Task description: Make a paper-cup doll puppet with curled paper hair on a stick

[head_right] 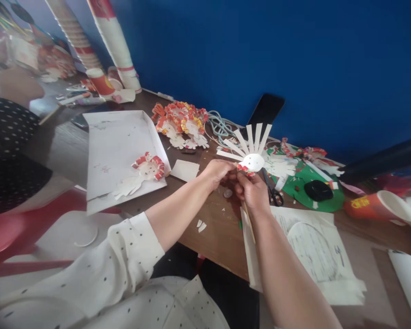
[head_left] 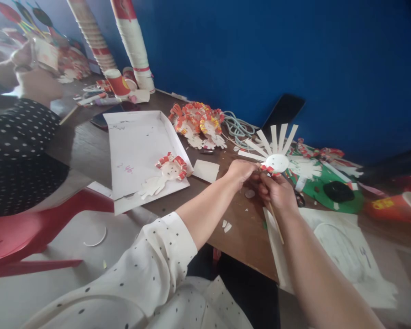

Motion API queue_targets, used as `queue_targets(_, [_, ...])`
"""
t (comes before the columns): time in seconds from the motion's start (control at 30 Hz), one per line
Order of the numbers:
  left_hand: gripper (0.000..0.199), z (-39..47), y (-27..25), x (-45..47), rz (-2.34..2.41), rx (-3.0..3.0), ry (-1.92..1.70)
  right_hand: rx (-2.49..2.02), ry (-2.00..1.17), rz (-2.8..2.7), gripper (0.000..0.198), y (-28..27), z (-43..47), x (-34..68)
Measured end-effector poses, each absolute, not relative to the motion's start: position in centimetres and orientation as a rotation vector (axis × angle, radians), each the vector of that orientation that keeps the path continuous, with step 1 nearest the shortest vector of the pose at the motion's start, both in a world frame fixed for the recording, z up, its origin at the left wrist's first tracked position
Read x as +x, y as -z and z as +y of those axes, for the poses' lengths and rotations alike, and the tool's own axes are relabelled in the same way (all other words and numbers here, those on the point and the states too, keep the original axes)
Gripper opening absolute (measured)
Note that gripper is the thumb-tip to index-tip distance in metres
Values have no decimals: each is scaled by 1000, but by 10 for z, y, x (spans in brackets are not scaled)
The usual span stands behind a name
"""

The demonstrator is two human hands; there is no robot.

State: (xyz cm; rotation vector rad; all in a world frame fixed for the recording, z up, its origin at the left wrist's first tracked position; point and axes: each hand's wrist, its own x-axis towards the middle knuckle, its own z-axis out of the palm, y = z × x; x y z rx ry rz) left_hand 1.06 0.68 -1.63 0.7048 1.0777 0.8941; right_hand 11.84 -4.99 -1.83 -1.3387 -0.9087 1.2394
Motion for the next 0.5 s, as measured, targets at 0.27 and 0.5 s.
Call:
queue_targets(0.27, [9,6,15,8,1071,713,-872,-1271,-1294,-887,22,15,-51,123])
queue_targets(0.5, [9,7,18,9,1066,696,-888,-1284,-1333,-906,18,14,-51,125])
